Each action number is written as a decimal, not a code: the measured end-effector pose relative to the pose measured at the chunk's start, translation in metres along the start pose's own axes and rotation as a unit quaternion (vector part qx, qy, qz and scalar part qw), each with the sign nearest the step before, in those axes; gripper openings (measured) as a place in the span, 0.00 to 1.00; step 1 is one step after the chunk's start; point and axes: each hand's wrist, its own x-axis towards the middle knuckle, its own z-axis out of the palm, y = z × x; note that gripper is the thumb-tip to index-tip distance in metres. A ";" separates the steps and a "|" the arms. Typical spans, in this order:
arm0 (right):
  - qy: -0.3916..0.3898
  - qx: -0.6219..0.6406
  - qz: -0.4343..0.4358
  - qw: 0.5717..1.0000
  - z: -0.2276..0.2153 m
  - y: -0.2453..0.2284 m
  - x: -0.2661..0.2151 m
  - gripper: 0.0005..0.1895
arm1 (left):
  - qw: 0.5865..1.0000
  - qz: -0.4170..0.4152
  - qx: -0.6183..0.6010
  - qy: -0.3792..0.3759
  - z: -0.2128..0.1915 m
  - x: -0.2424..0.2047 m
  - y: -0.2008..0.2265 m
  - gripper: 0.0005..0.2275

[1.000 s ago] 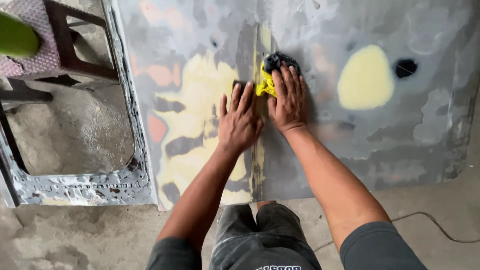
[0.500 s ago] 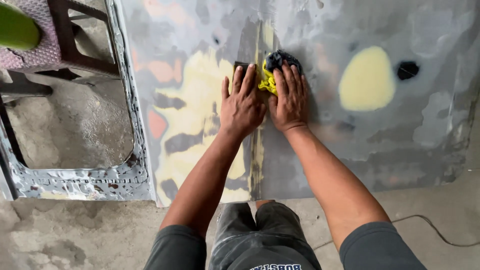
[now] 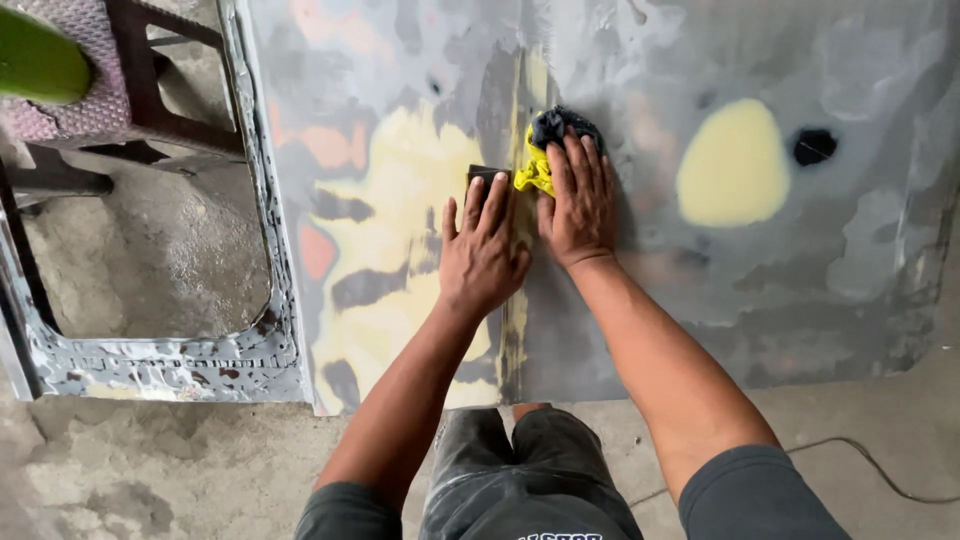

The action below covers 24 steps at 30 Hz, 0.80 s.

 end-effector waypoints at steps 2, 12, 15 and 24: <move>0.006 -0.001 -0.005 1.000 -0.002 0.000 0.000 0.32 | 1.000 -0.003 -0.003 -0.014 -0.004 0.010 -0.002 0.32; 0.004 -0.002 -0.004 1.000 0.003 0.001 -0.003 0.32 | 1.000 0.002 0.024 0.010 0.007 -0.001 -0.004 0.33; 0.007 0.001 -0.015 1.000 0.000 0.001 0.000 0.33 | 1.000 -0.007 0.002 -0.025 -0.009 0.032 -0.003 0.23; 0.012 -0.013 -0.017 1.000 0.004 0.005 0.001 0.31 | 1.000 0.009 -0.008 -0.003 -0.003 0.006 -0.003 0.33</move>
